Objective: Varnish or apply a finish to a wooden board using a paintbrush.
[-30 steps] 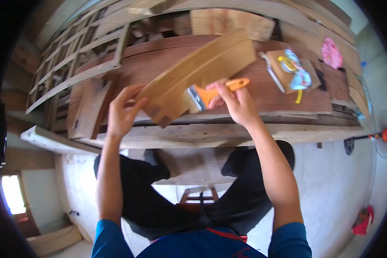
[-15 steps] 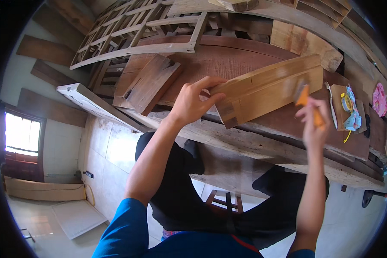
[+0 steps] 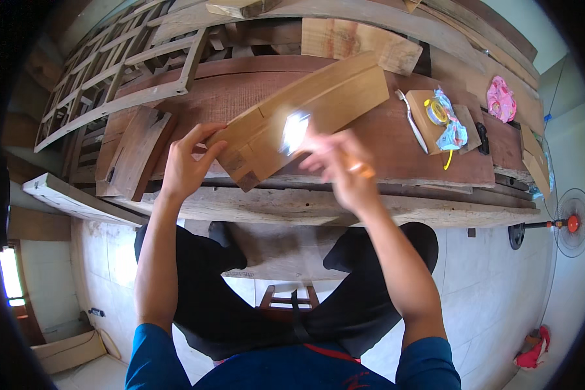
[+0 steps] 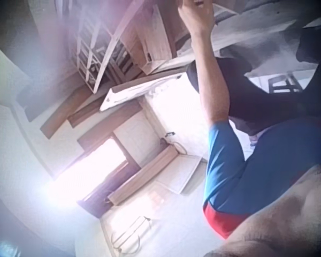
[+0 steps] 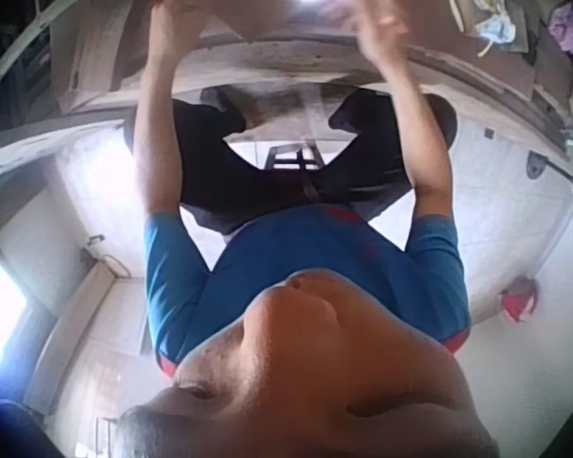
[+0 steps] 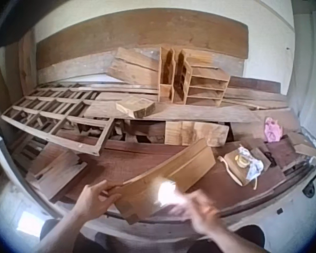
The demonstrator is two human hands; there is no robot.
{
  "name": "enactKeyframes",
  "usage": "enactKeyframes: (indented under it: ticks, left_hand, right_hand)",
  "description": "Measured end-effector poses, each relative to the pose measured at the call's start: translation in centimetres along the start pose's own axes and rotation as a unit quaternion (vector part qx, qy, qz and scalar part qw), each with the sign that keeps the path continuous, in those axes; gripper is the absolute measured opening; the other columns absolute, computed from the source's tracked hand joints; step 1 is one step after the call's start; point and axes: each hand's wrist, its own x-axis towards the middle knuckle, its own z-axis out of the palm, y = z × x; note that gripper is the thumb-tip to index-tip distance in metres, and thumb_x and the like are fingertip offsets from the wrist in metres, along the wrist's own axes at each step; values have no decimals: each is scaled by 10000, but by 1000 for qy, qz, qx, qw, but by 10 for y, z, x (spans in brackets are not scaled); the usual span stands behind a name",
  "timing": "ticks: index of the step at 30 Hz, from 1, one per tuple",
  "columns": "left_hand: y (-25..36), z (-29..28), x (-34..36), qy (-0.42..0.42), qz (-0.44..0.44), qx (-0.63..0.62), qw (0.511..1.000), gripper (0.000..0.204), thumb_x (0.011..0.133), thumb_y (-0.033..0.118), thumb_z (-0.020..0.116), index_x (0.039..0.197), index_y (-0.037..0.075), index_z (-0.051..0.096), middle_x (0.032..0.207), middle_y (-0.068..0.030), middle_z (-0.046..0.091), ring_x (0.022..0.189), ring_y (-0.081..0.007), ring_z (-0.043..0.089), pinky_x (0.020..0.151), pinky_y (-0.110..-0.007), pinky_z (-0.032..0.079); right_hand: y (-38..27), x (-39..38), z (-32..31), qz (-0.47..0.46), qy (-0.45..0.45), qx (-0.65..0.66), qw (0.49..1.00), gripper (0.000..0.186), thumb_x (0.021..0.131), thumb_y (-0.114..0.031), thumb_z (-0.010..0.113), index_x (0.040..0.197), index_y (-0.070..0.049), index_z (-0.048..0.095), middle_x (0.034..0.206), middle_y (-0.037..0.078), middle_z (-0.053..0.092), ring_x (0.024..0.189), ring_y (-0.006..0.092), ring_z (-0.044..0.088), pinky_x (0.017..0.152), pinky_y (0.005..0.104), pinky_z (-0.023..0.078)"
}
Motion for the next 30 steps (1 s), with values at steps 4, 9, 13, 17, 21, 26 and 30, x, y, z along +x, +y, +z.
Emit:
enactKeyframes:
  ticks: [4, 9, 13, 17, 21, 26, 30]
  left_hand:
    - [-3, 1, -2, 9, 0, 9, 1000, 335, 970, 127, 746, 1295, 54, 714, 1132, -96, 769, 974, -190, 738, 877, -348, 605]
    - [2, 3, -3, 9, -13, 3, 1000, 325, 972, 124, 746, 1287, 50, 715, 1133, -94, 771, 975, -185, 737, 873, -345, 610]
    - [-6, 7, -1, 37, 30, 20, 999, 313, 955, 126, 762, 1262, 77, 725, 1053, -138, 782, 872, -231, 770, 801, -335, 610]
    - [-1, 6, -3, 46, 35, 6, 998, 295, 957, 108, 754, 1250, 77, 732, 1056, -144, 780, 854, -221, 769, 795, -330, 610]
    - [-2, 9, -2, 51, 44, 12, 998, 283, 958, 93, 750, 1239, 71, 735, 1068, -143, 782, 890, -216, 773, 809, -332, 613]
    - [0, 9, -3, 49, 40, 19, 998, 273, 959, 90, 748, 1231, 66, 738, 1075, -133, 787, 941, -217, 775, 827, -338, 617]
    - [0, 6, -4, 45, 32, 21, 998, 300, 971, 119, 746, 1266, 66, 722, 1102, -132, 789, 979, -211, 767, 854, -343, 610]
  right_hand:
    - [-16, -21, 43, -28, -254, -84, 963, 168, 1093, -212, 611, 1146, -65, 675, 942, 106, 796, 886, 165, 783, 787, 306, 597]
    - [-9, 3, 10, -25, -45, 0, 999, 231, 1113, -250, 573, 1199, -55, 662, 949, 87, 796, 848, 116, 765, 618, 228, 534]
    - [-15, -7, 22, -69, -219, -68, 971, 224, 1129, -270, 536, 1198, -96, 660, 975, 66, 803, 843, 111, 759, 611, 228, 536]
    - [-17, 10, -2, -74, -62, -74, 993, 245, 1134, -276, 529, 1198, -72, 646, 990, 91, 801, 866, 124, 766, 633, 225, 550]
    - [-14, -9, 18, -86, -177, -57, 979, 224, 1089, -219, 607, 1256, -71, 629, 1065, 95, 801, 901, 169, 784, 778, 304, 592]
    - [-14, -4, 9, -98, -185, -96, 973, 149, 1052, -182, 651, 1138, -71, 701, 938, 80, 805, 893, 176, 793, 742, 313, 601]
    - [-13, 18, -39, -97, 39, -190, 976, 189, 1089, -201, 603, 1168, -52, 689, 877, 60, 803, 778, 98, 745, 650, 249, 538]
